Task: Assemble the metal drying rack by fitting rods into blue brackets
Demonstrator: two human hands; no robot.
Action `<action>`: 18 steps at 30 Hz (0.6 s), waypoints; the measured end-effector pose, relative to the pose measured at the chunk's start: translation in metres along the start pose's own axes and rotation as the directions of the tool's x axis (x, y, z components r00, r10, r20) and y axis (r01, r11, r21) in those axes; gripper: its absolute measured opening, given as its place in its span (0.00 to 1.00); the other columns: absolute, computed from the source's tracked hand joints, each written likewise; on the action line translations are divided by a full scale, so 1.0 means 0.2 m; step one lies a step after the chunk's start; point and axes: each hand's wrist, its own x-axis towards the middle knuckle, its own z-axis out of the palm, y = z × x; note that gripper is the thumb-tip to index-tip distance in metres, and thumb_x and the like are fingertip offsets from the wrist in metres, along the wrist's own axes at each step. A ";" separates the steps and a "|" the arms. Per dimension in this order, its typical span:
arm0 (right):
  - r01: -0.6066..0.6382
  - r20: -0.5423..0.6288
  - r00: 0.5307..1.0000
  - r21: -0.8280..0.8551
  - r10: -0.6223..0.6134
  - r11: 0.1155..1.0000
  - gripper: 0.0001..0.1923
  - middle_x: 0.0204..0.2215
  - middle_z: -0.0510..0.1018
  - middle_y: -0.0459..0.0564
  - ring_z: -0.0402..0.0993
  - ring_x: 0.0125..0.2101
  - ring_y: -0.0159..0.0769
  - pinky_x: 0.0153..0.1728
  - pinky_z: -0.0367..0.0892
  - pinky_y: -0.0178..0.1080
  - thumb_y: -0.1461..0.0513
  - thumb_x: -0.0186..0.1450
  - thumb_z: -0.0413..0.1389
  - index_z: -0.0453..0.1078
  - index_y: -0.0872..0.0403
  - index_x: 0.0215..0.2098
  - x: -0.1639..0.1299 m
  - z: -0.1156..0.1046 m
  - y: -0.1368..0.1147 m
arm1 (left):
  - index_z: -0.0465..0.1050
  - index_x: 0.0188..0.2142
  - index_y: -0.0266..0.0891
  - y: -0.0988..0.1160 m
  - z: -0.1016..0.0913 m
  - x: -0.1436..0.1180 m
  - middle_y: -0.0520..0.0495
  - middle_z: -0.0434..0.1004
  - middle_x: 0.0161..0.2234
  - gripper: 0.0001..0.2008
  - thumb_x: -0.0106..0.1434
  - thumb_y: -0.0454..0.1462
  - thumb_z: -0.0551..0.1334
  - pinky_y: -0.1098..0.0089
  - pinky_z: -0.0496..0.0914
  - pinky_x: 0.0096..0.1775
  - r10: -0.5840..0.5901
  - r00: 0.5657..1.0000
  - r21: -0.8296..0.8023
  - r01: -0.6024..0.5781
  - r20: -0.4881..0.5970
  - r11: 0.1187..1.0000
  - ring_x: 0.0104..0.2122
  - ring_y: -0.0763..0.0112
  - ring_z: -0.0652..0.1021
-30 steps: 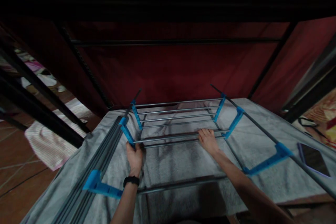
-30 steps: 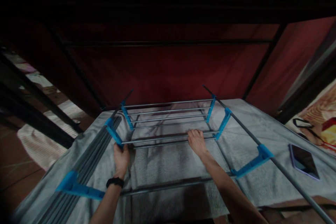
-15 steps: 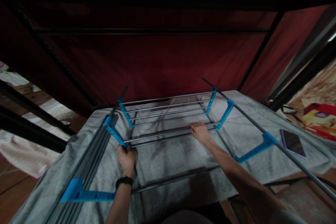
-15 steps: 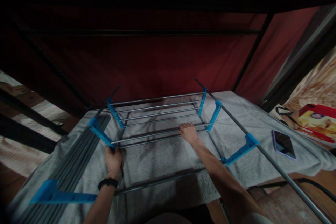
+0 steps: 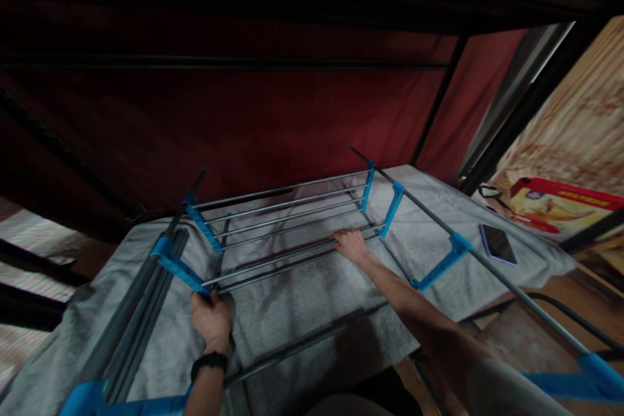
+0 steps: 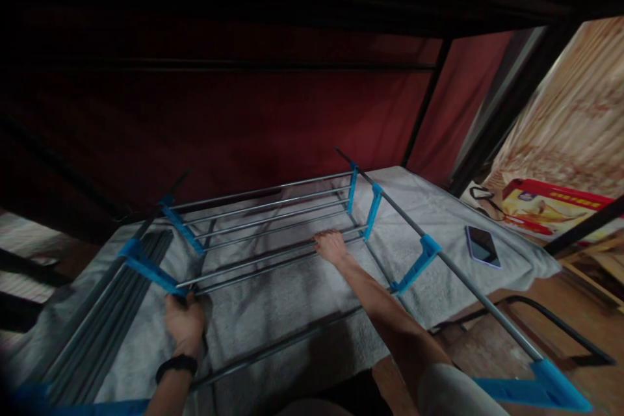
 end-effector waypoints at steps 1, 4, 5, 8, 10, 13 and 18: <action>-0.004 0.001 1.000 -0.002 0.004 1.000 0.15 0.47 0.83 0.54 0.78 0.49 0.39 0.50 0.65 0.37 0.61 0.69 0.52 0.77 0.50 0.49 0.00 0.00 0.00 | 0.61 0.34 0.45 0.00 0.00 0.00 0.55 0.60 0.25 0.07 0.58 0.36 0.60 0.65 0.66 0.37 -0.001 1.000 -0.003 0.001 -0.003 1.000 0.26 0.67 0.65; -0.025 0.002 1.000 -0.012 0.025 1.000 0.14 0.45 0.83 0.55 0.80 0.47 0.40 0.49 0.66 0.38 0.62 0.68 0.52 0.78 0.51 0.47 0.00 0.00 0.00 | 0.61 0.34 0.45 0.01 -0.01 0.00 0.55 0.60 0.25 0.07 0.58 0.36 0.60 0.66 0.64 0.35 -0.007 1.000 0.005 0.007 0.001 1.000 0.25 0.67 0.64; -0.031 0.002 1.000 -0.014 0.031 0.999 0.14 0.45 0.83 0.55 0.80 0.46 0.40 0.48 0.67 0.37 0.62 0.68 0.53 0.78 0.51 0.48 0.00 0.00 0.00 | 0.61 0.35 0.45 0.01 -0.01 0.00 0.55 0.60 0.25 0.08 0.58 0.36 0.60 0.66 0.63 0.35 -0.006 1.000 0.012 0.006 0.007 1.000 0.25 0.67 0.64; -0.043 -0.002 0.999 -0.019 0.043 0.999 0.15 0.44 0.84 0.56 0.80 0.45 0.39 0.48 0.67 0.36 0.61 0.67 0.54 0.77 0.51 0.50 0.01 0.01 0.00 | 0.60 0.34 0.45 0.01 -0.01 0.00 0.56 0.60 0.25 0.08 0.58 0.36 0.60 0.67 0.61 0.34 -0.007 1.000 0.020 0.006 0.023 1.000 0.25 0.69 0.62; -0.044 -0.014 0.999 -0.022 0.044 0.999 0.15 0.44 0.84 0.55 0.80 0.45 0.39 0.48 0.67 0.36 0.61 0.67 0.55 0.77 0.51 0.50 0.01 0.01 0.00 | 0.59 0.33 0.44 0.01 -0.01 0.00 0.56 0.60 0.26 0.08 0.59 0.35 0.60 0.67 0.61 0.34 -0.012 1.000 0.006 0.012 0.022 1.000 0.25 0.70 0.61; -0.036 -0.041 0.999 -0.026 0.035 0.999 0.14 0.45 0.84 0.54 0.80 0.46 0.39 0.49 0.66 0.37 0.61 0.68 0.53 0.78 0.50 0.48 0.00 0.01 0.00 | 0.61 0.35 0.44 0.04 -0.01 -0.01 0.55 0.63 0.28 0.07 0.59 0.34 0.59 0.67 0.63 0.36 -0.014 0.999 -0.036 0.016 0.040 0.999 0.27 0.70 0.64; 0.014 -0.075 0.997 -0.034 -0.016 0.999 0.15 0.44 0.84 0.56 0.80 0.46 0.41 0.48 0.66 0.40 0.62 0.69 0.51 0.79 0.52 0.47 -0.02 0.03 -0.01 | 0.64 0.43 0.40 0.13 -0.03 -0.06 0.47 0.70 0.37 0.14 0.56 0.29 0.57 0.61 0.68 0.48 -0.062 0.997 -0.152 0.056 -0.035 0.987 0.39 0.65 0.73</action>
